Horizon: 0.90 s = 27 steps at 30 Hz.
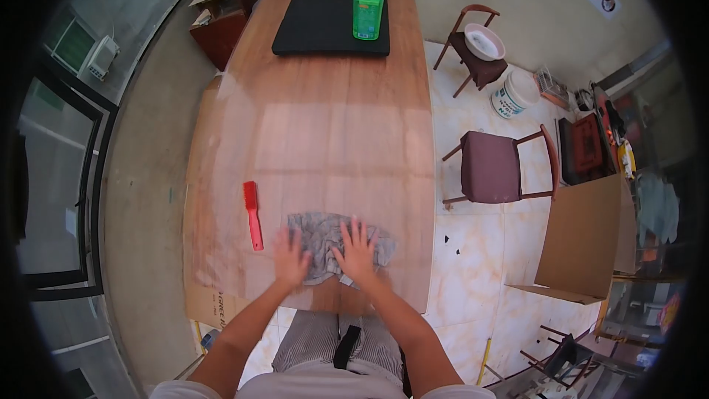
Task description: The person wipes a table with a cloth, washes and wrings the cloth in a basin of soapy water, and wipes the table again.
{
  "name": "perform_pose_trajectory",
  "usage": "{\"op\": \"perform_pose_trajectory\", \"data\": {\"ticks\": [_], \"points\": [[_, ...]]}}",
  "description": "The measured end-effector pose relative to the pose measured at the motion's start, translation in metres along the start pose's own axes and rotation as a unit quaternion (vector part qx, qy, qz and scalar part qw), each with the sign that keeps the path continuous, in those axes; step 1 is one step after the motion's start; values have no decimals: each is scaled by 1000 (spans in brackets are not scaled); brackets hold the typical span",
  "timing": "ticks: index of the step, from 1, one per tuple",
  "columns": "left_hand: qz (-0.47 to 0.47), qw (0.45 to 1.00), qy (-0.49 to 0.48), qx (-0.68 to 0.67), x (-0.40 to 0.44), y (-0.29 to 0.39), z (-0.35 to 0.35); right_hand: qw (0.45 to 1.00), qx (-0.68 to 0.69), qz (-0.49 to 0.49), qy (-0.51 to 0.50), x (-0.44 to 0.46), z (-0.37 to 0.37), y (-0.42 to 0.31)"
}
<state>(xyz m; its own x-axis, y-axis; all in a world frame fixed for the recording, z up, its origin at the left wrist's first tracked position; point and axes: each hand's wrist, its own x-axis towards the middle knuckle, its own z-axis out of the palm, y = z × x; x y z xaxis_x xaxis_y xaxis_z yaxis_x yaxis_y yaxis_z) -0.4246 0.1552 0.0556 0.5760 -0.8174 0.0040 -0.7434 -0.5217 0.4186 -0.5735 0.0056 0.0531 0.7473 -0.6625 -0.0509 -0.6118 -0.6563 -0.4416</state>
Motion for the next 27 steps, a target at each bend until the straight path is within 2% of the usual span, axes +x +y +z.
{"op": "perform_pose_trajectory", "data": {"ticks": [1,3,6,9,12,21,27], "points": [[37,999,-27,-22,-1,21,4,1000,-13,4,-7,-14,1,4],[43,999,-32,-4,-5,44,34,999,-35,13,-23,-37,8,13],[31,999,-16,8,-1,46,47,993,-103,-28,-55,-27,12,25],[45,999,2,8,30,41,50,990,-100,-95,6,8,7,40],[57,998,-6,16,85,36,35,986,-114,-122,-14,77,2,56],[96,993,38,49,283,17,40,984,-121,-125,22,277,-6,87],[130,986,84,64,439,-1,45,985,-149,-74,48,423,-14,102]]}}
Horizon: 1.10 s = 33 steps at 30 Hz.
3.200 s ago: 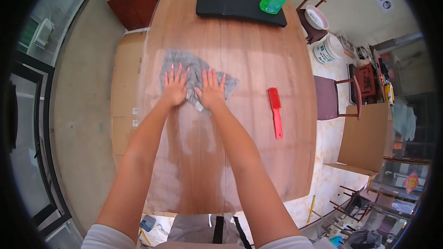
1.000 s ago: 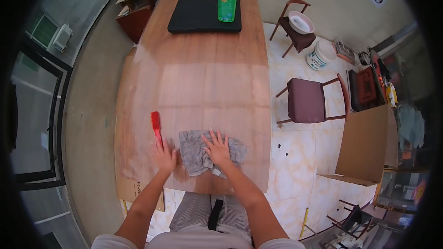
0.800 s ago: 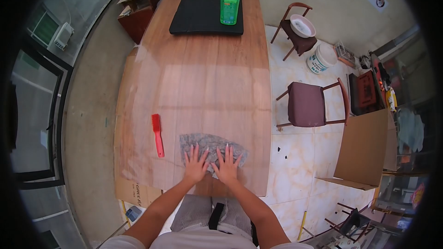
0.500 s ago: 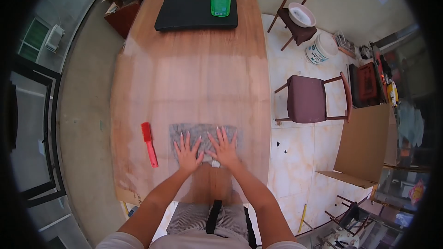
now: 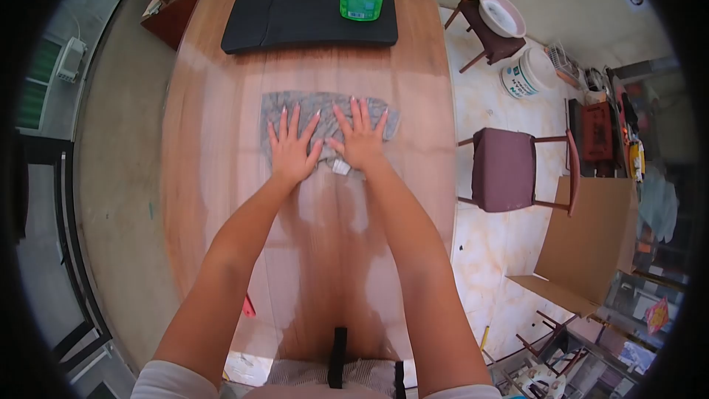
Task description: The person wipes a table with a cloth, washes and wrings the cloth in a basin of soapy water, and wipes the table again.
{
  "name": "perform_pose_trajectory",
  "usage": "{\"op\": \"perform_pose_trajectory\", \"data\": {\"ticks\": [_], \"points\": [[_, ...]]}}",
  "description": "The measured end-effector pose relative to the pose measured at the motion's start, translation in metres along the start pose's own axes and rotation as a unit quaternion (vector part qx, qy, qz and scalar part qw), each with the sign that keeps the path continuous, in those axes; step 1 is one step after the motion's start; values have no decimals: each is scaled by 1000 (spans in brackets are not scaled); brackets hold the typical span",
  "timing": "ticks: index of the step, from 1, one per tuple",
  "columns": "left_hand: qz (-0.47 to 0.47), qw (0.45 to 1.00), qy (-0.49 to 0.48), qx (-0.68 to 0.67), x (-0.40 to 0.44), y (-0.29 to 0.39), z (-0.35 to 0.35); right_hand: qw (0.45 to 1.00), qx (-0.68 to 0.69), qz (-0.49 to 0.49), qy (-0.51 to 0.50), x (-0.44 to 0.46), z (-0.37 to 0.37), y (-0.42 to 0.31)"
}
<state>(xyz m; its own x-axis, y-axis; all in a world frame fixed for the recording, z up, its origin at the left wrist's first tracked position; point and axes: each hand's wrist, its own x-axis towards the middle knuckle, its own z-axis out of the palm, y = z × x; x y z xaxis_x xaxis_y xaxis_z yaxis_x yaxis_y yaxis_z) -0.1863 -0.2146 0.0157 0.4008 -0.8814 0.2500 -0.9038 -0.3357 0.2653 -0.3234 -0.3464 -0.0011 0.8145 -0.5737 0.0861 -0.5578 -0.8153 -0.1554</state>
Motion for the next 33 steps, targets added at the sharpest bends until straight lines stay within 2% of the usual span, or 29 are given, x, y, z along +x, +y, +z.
{"op": "perform_pose_trajectory", "data": {"ticks": [6,14,19,28,33], "points": [[10,999,49,-3,112,-37,31,997,-29,60,-42,120,-3,21],[29,998,43,-22,106,-41,24,997,-16,69,-30,108,-4,13],[24,999,-15,-45,19,-15,4,995,11,55,-77,16,-15,-9],[21,985,-159,-63,-199,65,-51,993,44,36,-108,-231,-23,-58],[42,978,-191,-71,-314,114,-80,988,61,20,-139,-365,-39,-77]]}}
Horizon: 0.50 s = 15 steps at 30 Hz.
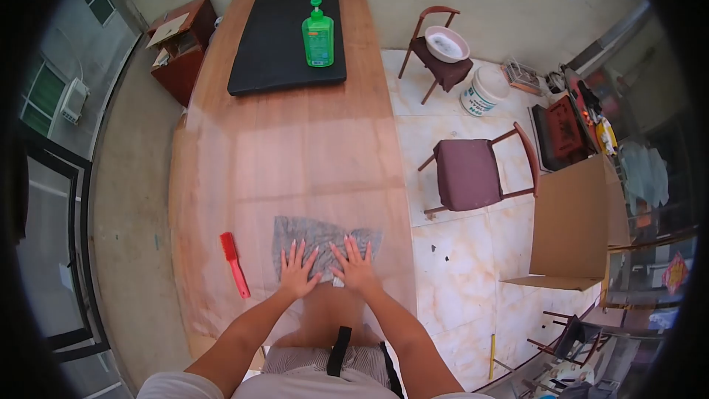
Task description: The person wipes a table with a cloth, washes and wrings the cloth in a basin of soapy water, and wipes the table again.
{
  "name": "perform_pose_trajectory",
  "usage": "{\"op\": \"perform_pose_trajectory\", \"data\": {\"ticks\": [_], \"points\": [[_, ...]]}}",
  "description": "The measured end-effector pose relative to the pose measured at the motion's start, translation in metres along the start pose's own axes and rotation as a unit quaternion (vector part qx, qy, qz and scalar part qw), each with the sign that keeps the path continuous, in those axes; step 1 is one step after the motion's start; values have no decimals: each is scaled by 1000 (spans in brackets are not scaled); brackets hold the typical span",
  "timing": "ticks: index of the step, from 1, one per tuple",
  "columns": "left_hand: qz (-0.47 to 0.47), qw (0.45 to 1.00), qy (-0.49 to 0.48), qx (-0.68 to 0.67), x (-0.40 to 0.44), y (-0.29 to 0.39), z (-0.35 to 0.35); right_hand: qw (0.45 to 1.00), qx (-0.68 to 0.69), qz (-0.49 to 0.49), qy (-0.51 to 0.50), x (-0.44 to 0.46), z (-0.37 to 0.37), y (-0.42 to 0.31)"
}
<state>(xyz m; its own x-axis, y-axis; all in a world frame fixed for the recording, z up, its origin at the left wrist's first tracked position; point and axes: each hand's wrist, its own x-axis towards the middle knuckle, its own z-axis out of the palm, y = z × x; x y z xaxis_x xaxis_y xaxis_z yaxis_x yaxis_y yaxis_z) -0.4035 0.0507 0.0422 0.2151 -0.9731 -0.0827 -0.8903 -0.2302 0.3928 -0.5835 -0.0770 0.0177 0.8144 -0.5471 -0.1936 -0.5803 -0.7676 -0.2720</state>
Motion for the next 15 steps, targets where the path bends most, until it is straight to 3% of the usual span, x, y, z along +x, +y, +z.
{"op": "perform_pose_trajectory", "data": {"ticks": [15], "points": [[38,998,-53,11,-171,102,58,997,-4,-38,-71,-222,32,-3]]}}
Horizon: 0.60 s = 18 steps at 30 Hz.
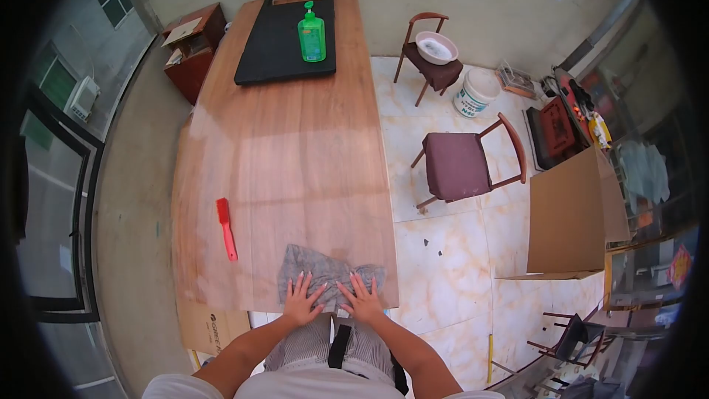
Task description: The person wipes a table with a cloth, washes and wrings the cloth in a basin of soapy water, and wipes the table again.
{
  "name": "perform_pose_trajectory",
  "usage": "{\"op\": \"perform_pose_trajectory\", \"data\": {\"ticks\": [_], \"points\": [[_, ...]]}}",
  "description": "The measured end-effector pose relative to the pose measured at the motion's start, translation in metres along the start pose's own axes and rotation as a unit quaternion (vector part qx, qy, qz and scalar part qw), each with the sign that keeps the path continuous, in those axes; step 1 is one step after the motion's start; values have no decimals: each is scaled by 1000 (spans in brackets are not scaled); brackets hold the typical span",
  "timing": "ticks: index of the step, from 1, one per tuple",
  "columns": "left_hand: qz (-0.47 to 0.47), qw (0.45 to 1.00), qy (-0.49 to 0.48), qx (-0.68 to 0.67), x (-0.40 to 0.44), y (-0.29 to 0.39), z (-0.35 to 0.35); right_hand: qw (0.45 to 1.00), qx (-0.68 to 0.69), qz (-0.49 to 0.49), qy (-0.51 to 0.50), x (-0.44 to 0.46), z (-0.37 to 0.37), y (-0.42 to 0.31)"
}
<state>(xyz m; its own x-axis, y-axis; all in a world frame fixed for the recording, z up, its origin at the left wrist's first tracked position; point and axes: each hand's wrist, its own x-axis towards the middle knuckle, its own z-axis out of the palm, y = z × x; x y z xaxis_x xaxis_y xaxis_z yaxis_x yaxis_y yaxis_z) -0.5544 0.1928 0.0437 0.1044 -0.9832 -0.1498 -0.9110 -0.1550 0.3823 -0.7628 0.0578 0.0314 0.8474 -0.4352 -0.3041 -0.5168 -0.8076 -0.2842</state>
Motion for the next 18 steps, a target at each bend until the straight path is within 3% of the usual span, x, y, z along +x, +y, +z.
{"op": "perform_pose_trajectory", "data": {"ticks": [6,10,18], "points": [[-21,999,-47,-17,-11,16,-1,999,5,-42,-1,-22,5,12],[-19,996,-85,-18,7,10,-13,999,37,-7,12,-4,5,8],[-20,997,-59,41,49,-3,-11,995,23,-58,74,39,-15,35]]}}
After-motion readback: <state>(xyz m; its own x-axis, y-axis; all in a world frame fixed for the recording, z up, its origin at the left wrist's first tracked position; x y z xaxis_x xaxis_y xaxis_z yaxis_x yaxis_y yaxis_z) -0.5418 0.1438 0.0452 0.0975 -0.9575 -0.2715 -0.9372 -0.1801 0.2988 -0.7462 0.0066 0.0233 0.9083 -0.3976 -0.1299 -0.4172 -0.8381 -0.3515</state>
